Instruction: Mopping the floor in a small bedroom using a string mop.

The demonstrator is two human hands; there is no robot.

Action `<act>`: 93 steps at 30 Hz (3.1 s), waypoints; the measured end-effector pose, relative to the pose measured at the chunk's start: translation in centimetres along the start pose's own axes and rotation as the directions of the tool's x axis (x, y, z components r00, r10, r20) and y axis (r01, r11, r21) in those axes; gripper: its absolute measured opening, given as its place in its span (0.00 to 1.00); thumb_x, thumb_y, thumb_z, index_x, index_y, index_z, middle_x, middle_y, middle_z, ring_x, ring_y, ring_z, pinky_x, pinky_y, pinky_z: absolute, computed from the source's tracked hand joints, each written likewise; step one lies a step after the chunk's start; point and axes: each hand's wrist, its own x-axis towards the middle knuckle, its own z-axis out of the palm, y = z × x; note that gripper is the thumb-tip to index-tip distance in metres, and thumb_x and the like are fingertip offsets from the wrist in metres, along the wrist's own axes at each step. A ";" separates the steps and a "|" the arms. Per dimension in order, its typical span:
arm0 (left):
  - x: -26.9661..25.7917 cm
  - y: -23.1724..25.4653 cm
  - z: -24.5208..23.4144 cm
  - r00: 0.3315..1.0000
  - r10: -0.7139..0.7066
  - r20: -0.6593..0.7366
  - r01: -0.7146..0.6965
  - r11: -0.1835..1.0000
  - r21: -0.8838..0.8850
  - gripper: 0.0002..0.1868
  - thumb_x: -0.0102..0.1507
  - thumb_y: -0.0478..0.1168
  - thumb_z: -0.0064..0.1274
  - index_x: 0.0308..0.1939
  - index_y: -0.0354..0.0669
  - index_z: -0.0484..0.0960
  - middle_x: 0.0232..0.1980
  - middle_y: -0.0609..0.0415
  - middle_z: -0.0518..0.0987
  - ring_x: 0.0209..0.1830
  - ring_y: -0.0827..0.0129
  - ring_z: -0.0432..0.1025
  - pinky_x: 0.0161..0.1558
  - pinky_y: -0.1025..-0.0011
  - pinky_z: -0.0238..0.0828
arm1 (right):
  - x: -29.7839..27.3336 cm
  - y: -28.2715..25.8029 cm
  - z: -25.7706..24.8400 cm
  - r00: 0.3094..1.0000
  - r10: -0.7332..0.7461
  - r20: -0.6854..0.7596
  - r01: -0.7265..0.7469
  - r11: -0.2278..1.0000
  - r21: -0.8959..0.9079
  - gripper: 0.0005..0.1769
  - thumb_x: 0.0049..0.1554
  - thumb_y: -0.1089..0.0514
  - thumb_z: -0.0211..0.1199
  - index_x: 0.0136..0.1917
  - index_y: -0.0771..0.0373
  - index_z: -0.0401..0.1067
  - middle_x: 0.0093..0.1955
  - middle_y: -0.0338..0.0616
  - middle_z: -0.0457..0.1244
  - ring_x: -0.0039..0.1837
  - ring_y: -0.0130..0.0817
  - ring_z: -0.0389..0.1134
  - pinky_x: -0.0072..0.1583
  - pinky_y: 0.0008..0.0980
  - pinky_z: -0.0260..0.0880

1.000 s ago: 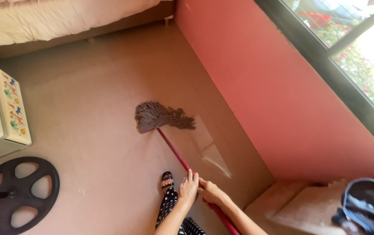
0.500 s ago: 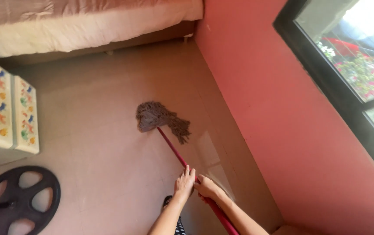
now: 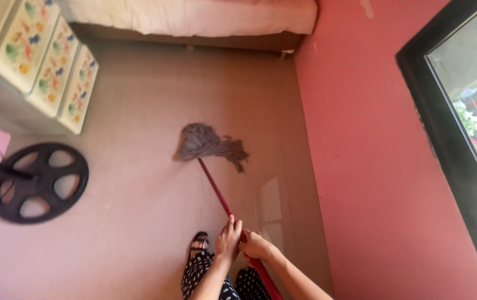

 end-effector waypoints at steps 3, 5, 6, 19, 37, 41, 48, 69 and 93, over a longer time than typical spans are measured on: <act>-3.3 2.5 1.1 0.997 -0.076 -0.006 0.076 0.997 -0.019 0.18 0.61 0.36 0.45 0.55 0.48 0.65 0.70 0.39 0.62 0.55 0.57 0.73 0.42 0.62 0.79 | -2.3 2.6 -0.3 0.997 -0.026 0.069 0.038 0.982 -0.182 0.10 0.53 0.64 0.44 0.50 0.64 0.59 0.32 0.49 0.64 0.22 0.33 0.62 0.23 0.31 0.66; -4.9 4.5 0.2 0.994 -0.093 0.049 0.095 0.995 -0.036 0.16 0.61 0.30 0.45 0.51 0.46 0.63 0.70 0.32 0.60 0.51 0.52 0.75 0.36 0.60 0.81 | -3.6 4.3 -0.6 0.998 -0.021 0.061 0.035 0.971 -0.236 0.14 0.55 0.60 0.45 0.54 0.58 0.62 0.30 0.44 0.63 0.22 0.31 0.61 0.22 0.30 0.63; -5.7 5.5 -0.2 0.994 -0.097 0.046 0.099 0.994 -0.037 0.16 0.61 0.30 0.45 0.51 0.46 0.63 0.70 0.32 0.60 0.51 0.52 0.75 0.36 0.60 0.81 | -4.0 5.7 -0.8 0.998 -0.022 0.063 0.037 0.970 -0.241 0.14 0.55 0.60 0.45 0.54 0.58 0.62 0.30 0.44 0.63 0.22 0.31 0.61 0.22 0.30 0.63; -6.4 5.7 -2.1 0.986 -0.124 0.113 0.141 0.978 -0.155 0.18 0.64 0.32 0.45 0.57 0.44 0.62 0.70 0.28 0.56 0.57 0.46 0.70 0.46 0.57 0.79 | -6.4 4.3 -0.7 0.985 -0.169 0.028 0.170 0.944 -0.284 0.18 0.58 0.60 0.43 0.60 0.56 0.65 0.28 0.45 0.65 0.19 0.31 0.61 0.23 0.29 0.65; 11.8 -15.1 -8.6 0.962 -0.214 0.169 0.256 0.920 -0.297 0.19 0.64 0.34 0.36 0.60 0.49 0.61 0.75 0.40 0.51 0.69 0.51 0.60 0.45 0.50 0.74 | 9.9 -19.0 1.9 1.000 -0.006 -0.006 0.005 0.980 -0.199 0.15 0.60 0.59 0.40 0.56 0.59 0.65 0.28 0.48 0.60 0.21 0.34 0.56 0.22 0.32 0.59; 16.7 -20.5 -10.8 0.975 -0.190 0.113 0.214 0.937 -0.276 0.19 0.64 0.34 0.40 0.60 0.46 0.62 0.74 0.37 0.53 0.67 0.51 0.62 0.41 0.50 0.76 | 14.0 -25.4 2.3 1.000 -0.007 -0.008 0.006 0.983 -0.183 0.15 0.59 0.58 0.40 0.55 0.60 0.65 0.27 0.46 0.59 0.21 0.34 0.56 0.23 0.32 0.59; 25.4 -30.1 -14.7 0.968 -0.169 0.186 0.216 0.938 -0.272 0.31 0.62 0.30 0.43 0.67 0.51 0.55 0.77 0.38 0.49 0.73 0.45 0.55 0.65 0.56 0.65 | 27.2 -31.0 3.8 0.988 -0.110 -0.110 0.077 0.959 -0.273 0.16 0.57 0.47 0.53 0.55 0.52 0.73 0.27 0.45 0.67 0.24 0.35 0.67 0.28 0.33 0.72; 26.9 -27.6 -7.1 0.557 -0.609 0.565 0.450 -0.350 -0.821 0.19 0.67 0.44 0.43 0.24 0.36 0.71 0.19 0.48 0.74 0.18 0.60 0.73 0.19 0.64 0.67 | 22.3 -28.2 6.5 0.998 0.010 -0.067 -0.010 1.000 0.007 0.34 0.60 0.55 0.32 0.80 0.43 0.39 0.38 0.52 0.63 0.25 0.33 0.60 0.23 0.31 0.62; 11.2 -13.9 -4.3 0.461 -0.577 0.674 0.418 -0.528 -0.739 0.16 0.65 0.41 0.39 0.31 0.29 0.70 0.23 0.46 0.71 0.22 0.57 0.73 0.23 0.62 0.69 | 7.9 -15.8 7.6 0.994 0.111 -0.016 -0.112 0.974 -0.198 0.28 0.65 0.50 0.29 0.76 0.54 0.45 0.37 0.47 0.62 0.27 0.30 0.61 0.26 0.28 0.66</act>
